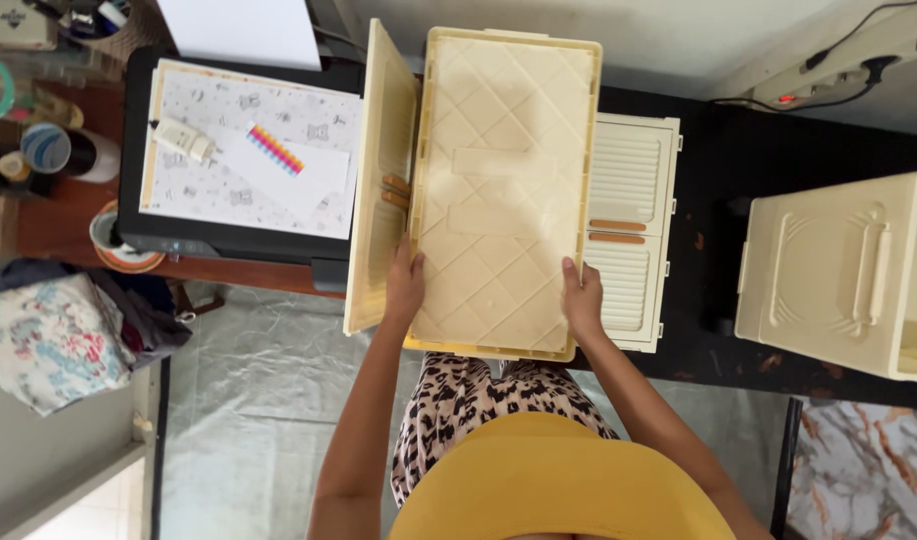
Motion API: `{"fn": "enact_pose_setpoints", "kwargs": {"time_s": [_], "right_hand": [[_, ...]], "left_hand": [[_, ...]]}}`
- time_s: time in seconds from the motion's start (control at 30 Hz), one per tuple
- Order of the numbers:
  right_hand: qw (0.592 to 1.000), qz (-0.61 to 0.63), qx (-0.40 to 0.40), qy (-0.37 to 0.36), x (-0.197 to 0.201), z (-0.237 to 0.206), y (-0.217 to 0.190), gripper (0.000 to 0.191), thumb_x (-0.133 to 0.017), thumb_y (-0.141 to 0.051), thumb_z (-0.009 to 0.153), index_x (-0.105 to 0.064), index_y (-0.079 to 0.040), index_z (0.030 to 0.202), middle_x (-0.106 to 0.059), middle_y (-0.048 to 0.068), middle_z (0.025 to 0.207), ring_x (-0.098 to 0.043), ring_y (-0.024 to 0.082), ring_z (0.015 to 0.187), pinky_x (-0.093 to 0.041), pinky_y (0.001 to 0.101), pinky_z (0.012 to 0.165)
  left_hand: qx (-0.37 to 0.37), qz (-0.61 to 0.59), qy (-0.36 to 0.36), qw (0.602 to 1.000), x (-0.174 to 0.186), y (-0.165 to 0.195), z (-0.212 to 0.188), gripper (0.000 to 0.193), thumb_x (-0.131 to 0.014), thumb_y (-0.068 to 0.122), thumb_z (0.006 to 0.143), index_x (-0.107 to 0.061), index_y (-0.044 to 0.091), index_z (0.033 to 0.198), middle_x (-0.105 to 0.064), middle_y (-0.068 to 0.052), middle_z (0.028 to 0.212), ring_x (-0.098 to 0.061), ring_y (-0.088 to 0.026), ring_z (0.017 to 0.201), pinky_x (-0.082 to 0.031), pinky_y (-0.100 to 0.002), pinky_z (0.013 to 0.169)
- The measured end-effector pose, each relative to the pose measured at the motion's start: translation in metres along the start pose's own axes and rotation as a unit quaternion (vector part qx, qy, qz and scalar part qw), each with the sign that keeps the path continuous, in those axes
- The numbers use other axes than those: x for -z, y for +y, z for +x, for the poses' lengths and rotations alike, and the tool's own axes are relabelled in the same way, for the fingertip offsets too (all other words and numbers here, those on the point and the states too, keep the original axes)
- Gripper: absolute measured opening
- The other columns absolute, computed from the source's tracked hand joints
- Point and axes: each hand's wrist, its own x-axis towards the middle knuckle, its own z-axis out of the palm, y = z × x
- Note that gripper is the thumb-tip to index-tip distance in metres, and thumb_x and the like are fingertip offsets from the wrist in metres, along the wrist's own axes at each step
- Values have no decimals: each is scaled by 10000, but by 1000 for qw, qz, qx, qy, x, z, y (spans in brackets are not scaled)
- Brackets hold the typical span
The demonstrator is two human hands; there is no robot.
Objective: The person assembles a plastic storage cabinet on a black table, fitting side panels and louvered doors into the base, flipping and aligning panels, and attaching small black parts to a long panel at the end. Multiple disassembled cabinet pieces are handled one at a time and joined by hand.
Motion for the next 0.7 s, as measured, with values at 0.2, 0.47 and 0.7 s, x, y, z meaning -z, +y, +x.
{"fn": "enact_pose_setpoints", "kwargs": {"time_s": [0.2, 0.47, 0.7], "right_hand": [[997, -43, 70, 15, -23, -1, -5, 485, -583, -379, 1043, -647, 82, 1180, -614, 137, 1142, -589, 218, 907, -483, 357, 848], [993, -79, 88, 28, -37, -7, -4, 495, -570, -379, 1043, -648, 68, 1239, -639, 198, 1259, -635, 323, 1096, -473, 367, 973], [990, -99, 95, 19, -46, 1, -5, 492, -554, -364, 1055, -623, 71, 1275, -557, 242, 1319, -588, 374, 1143, -455, 415, 992]], "left_hand": [[25, -21, -10, 999, 14, -19, 7, 508, -521, 87, 1025, -414, -1, 1513, -459, -285, 1483, -481, -436, 1336, -395, -434, 1121], [55, -30, -37, 997, 19, -26, 9, 514, -515, 105, 1047, -397, 9, 1538, -454, -271, 1490, -431, -416, 1392, -333, -438, 1168], [78, -67, -53, 993, 23, -24, 13, 552, -480, 167, 1057, -341, 31, 1574, -492, -215, 1462, -560, -287, 1236, -466, -365, 1019]]}}
